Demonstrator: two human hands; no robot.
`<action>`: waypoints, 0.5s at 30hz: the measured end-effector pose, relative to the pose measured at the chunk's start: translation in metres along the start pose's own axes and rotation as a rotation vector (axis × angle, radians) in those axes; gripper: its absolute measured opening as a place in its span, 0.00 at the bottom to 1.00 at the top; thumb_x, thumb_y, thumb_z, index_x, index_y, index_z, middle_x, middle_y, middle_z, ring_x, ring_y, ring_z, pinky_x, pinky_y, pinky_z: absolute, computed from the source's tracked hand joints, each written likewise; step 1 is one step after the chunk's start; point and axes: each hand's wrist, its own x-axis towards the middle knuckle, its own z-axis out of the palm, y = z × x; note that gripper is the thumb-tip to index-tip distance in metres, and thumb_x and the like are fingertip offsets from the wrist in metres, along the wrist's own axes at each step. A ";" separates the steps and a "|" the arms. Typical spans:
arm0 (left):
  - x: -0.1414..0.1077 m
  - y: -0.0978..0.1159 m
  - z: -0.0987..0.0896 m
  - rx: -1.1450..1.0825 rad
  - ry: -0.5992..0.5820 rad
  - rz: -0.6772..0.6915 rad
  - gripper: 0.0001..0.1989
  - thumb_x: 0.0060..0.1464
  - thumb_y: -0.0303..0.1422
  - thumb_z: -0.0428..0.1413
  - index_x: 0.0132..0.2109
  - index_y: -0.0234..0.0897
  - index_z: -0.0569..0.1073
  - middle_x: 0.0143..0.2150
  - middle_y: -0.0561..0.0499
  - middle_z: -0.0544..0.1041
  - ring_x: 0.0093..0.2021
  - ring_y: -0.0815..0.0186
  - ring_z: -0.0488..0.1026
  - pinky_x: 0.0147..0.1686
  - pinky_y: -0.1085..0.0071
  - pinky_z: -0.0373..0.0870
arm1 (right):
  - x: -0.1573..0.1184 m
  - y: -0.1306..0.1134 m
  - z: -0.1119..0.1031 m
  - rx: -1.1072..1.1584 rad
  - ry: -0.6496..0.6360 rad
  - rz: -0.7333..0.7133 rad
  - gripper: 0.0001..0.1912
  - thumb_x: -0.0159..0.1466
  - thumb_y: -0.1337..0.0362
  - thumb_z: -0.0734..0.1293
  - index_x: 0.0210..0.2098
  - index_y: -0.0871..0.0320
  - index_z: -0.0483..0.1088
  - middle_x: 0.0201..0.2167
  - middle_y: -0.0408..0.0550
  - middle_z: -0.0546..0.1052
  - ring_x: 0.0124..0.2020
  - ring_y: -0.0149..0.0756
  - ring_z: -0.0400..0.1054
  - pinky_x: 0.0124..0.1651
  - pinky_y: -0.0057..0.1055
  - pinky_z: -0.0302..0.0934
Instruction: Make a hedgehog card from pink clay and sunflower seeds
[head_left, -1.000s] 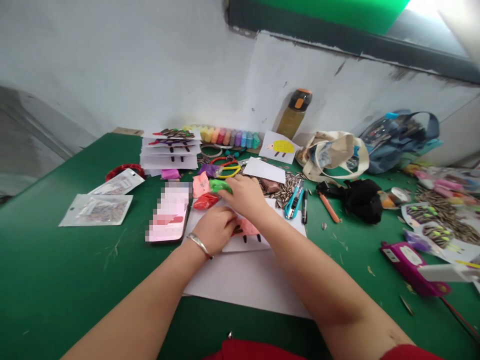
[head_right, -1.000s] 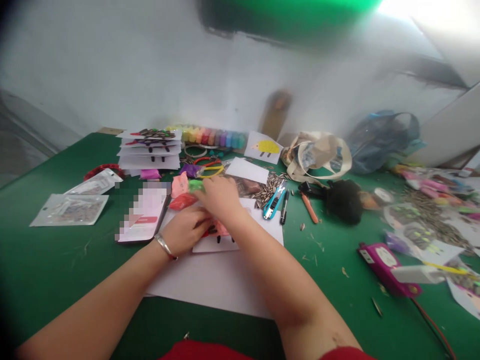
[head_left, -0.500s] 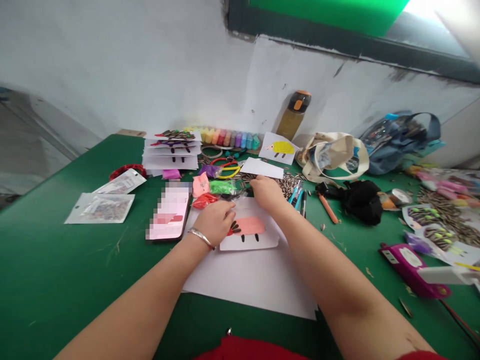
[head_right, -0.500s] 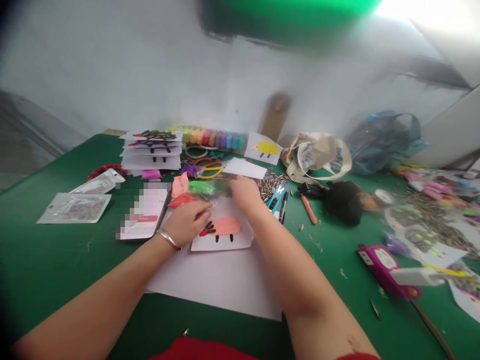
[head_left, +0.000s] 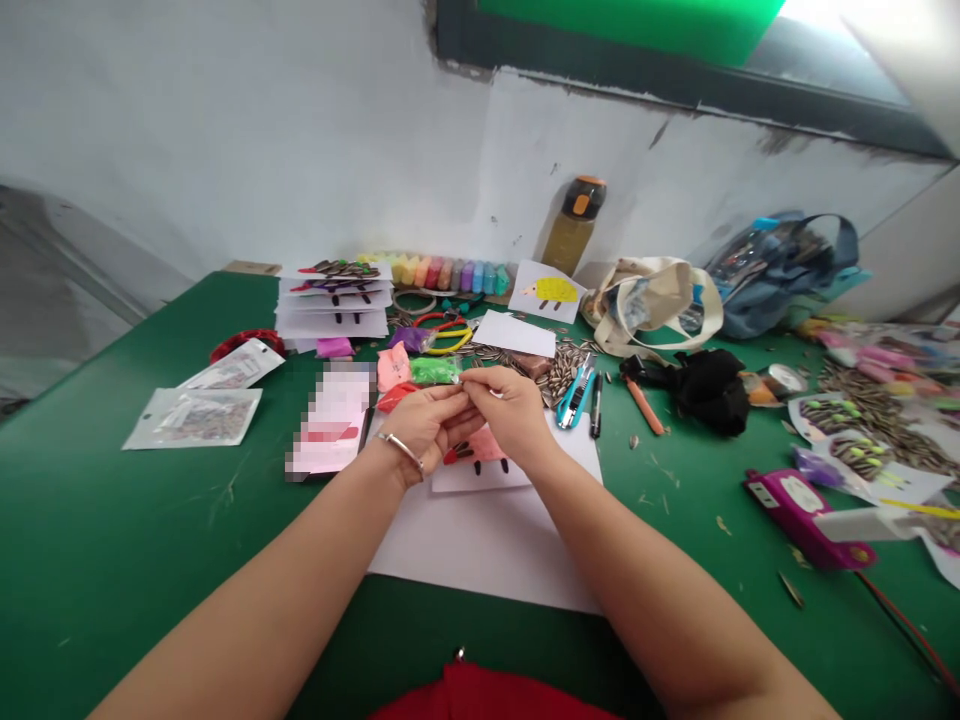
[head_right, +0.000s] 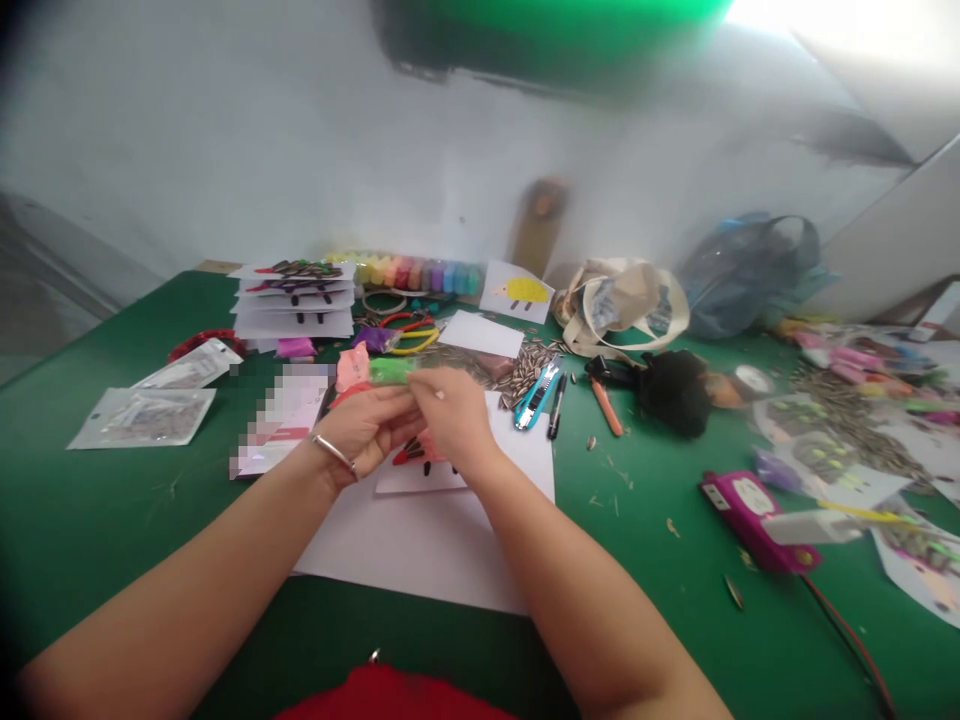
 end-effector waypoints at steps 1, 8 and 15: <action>-0.001 0.000 -0.001 -0.026 0.021 -0.007 0.06 0.55 0.22 0.54 0.40 0.29 0.75 0.37 0.44 0.78 0.37 0.69 0.77 0.42 0.73 0.74 | -0.002 -0.001 0.001 0.023 -0.006 0.020 0.12 0.62 0.65 0.61 0.37 0.52 0.77 0.38 0.42 0.79 0.42 0.34 0.71 0.47 0.30 0.63; -0.005 0.000 -0.013 -0.010 0.048 -0.015 0.06 0.52 0.20 0.57 0.37 0.29 0.76 0.28 0.49 0.75 0.27 0.73 0.73 0.27 0.79 0.72 | -0.012 0.001 -0.011 -0.036 0.029 -0.073 0.12 0.62 0.65 0.61 0.39 0.54 0.76 0.39 0.44 0.79 0.41 0.34 0.72 0.47 0.31 0.63; -0.004 0.000 -0.029 0.259 0.076 0.031 0.13 0.41 0.27 0.66 0.38 0.31 0.77 0.27 0.51 0.75 0.28 0.73 0.71 0.29 0.77 0.69 | -0.030 0.011 -0.024 0.001 -0.069 0.145 0.14 0.60 0.68 0.61 0.43 0.54 0.74 0.37 0.44 0.78 0.36 0.32 0.73 0.43 0.31 0.65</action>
